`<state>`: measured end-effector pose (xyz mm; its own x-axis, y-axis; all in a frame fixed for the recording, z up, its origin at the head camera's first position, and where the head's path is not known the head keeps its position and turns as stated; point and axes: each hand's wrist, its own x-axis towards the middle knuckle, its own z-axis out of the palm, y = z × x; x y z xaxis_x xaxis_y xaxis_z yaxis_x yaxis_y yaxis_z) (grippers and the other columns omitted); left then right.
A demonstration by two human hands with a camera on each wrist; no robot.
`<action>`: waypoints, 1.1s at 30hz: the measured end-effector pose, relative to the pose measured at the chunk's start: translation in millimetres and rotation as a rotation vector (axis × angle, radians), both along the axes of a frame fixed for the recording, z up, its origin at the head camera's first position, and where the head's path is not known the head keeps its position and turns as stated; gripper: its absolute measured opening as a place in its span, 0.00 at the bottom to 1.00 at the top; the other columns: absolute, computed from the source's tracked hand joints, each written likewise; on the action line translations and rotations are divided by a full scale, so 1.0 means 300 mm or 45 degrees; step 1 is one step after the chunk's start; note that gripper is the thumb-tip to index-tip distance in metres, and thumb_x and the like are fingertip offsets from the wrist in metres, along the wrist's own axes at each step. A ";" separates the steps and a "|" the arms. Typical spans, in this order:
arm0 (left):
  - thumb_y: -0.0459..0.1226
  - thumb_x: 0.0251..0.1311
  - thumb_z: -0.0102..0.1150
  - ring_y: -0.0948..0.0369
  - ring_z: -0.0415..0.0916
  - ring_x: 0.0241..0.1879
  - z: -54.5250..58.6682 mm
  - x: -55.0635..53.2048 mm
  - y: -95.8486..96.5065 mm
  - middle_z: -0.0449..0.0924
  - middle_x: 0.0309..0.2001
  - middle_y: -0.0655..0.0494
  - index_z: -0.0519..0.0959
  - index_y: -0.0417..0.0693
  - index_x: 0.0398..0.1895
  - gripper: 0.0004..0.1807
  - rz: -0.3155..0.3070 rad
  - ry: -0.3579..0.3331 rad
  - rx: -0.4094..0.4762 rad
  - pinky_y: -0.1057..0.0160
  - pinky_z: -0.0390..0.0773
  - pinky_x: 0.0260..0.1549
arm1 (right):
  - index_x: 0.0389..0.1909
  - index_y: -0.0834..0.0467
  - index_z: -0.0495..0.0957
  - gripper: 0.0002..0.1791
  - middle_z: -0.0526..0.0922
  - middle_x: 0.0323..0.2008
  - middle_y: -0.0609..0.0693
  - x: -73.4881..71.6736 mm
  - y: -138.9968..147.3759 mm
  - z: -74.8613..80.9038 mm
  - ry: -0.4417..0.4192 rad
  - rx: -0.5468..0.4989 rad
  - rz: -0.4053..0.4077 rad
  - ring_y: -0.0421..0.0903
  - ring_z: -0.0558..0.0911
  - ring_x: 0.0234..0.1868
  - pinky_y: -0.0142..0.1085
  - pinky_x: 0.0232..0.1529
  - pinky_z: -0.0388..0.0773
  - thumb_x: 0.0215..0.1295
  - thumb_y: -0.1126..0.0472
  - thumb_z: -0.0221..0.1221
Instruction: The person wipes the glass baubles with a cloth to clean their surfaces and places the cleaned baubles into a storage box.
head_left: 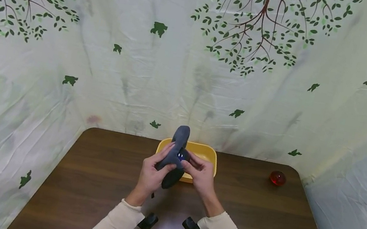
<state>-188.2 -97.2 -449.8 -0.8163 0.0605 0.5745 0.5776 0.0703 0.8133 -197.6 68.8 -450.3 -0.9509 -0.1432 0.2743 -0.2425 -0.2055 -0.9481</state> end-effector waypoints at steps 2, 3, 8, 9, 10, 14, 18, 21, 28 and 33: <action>0.20 0.54 0.60 0.50 0.69 0.62 0.006 0.004 0.003 0.71 0.61 0.36 0.71 0.29 0.61 0.27 0.009 -0.102 0.043 0.69 0.68 0.58 | 0.58 0.74 0.71 0.23 0.75 0.55 0.70 0.001 0.000 -0.004 0.053 -0.021 -0.005 0.54 0.80 0.52 0.39 0.48 0.79 0.61 0.74 0.61; 0.21 0.56 0.60 0.52 0.71 0.60 0.008 0.007 0.005 0.72 0.60 0.37 0.71 0.30 0.61 0.27 0.022 -0.158 0.072 0.69 0.70 0.57 | 0.58 0.74 0.71 0.24 0.74 0.56 0.70 0.001 -0.001 -0.006 0.077 -0.035 -0.005 0.54 0.80 0.53 0.40 0.49 0.78 0.60 0.74 0.62; 0.27 0.62 0.58 0.65 0.78 0.47 0.013 0.014 0.017 0.75 0.55 0.30 0.71 0.27 0.60 0.22 0.073 -0.410 0.256 0.68 0.78 0.47 | 0.58 0.74 0.71 0.31 0.75 0.58 0.65 -0.002 -0.004 -0.016 0.199 -0.087 0.028 0.49 0.77 0.58 0.39 0.56 0.74 0.50 0.75 0.68; 0.27 0.64 0.57 0.67 0.78 0.45 0.015 0.014 0.019 0.75 0.54 0.29 0.70 0.26 0.59 0.22 0.076 -0.442 0.291 0.69 0.78 0.46 | 0.58 0.73 0.71 0.32 0.76 0.58 0.62 -0.002 -0.004 -0.015 0.220 -0.091 0.036 0.48 0.77 0.59 0.39 0.57 0.73 0.49 0.75 0.69; 0.28 0.64 0.56 0.69 0.78 0.44 0.015 0.013 0.021 0.74 0.54 0.28 0.70 0.25 0.60 0.22 0.066 -0.473 0.323 0.69 0.78 0.46 | 0.58 0.73 0.72 0.33 0.77 0.58 0.59 -0.002 -0.004 -0.015 0.241 -0.089 0.043 0.47 0.76 0.60 0.38 0.58 0.73 0.48 0.76 0.69; 0.30 0.65 0.56 0.68 0.79 0.43 0.010 0.014 0.021 0.74 0.54 0.29 0.69 0.24 0.60 0.23 0.016 -0.523 0.409 0.70 0.79 0.45 | 0.57 0.74 0.72 0.33 0.79 0.57 0.54 -0.003 -0.002 -0.009 0.272 -0.077 0.045 0.48 0.74 0.62 0.38 0.60 0.71 0.45 0.78 0.70; 0.28 0.62 0.59 0.66 0.79 0.45 0.001 0.017 0.016 0.76 0.54 0.31 0.68 0.26 0.61 0.25 -0.036 -0.469 0.413 0.68 0.79 0.45 | 0.57 0.72 0.73 0.32 0.78 0.56 0.60 -0.002 -0.003 -0.006 0.184 -0.070 0.017 0.51 0.77 0.59 0.39 0.56 0.74 0.46 0.77 0.70; 0.26 0.59 0.61 0.66 0.76 0.52 -0.002 0.017 0.014 0.73 0.59 0.34 0.68 0.28 0.62 0.27 -0.054 -0.364 0.335 0.68 0.77 0.50 | 0.58 0.70 0.74 0.29 0.78 0.56 0.63 0.001 -0.003 -0.005 0.085 -0.037 -0.031 0.53 0.80 0.55 0.38 0.51 0.77 0.52 0.73 0.68; 0.17 0.48 0.63 0.50 0.68 0.63 -0.014 0.004 0.014 0.70 0.61 0.34 0.71 0.27 0.60 0.30 -0.003 -0.024 0.050 0.69 0.66 0.60 | 0.56 0.71 0.76 0.21 0.80 0.51 0.67 0.000 -0.007 -0.001 -0.097 -0.019 -0.098 0.50 0.84 0.46 0.37 0.41 0.82 0.63 0.67 0.62; 0.14 0.45 0.63 0.53 0.70 0.61 -0.018 0.002 0.015 0.71 0.58 0.30 0.72 0.25 0.58 0.31 0.037 0.081 0.019 0.69 0.67 0.60 | 0.57 0.70 0.75 0.22 0.80 0.51 0.66 -0.002 -0.002 0.002 -0.074 0.080 -0.052 0.52 0.84 0.47 0.38 0.43 0.81 0.65 0.64 0.61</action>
<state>-187.6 -92.8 -455.2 -0.7793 0.0284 0.6260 0.6261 0.0759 0.7760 -198.2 68.2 -449.8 -0.9704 -0.1191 0.2099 -0.1935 -0.1361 -0.9716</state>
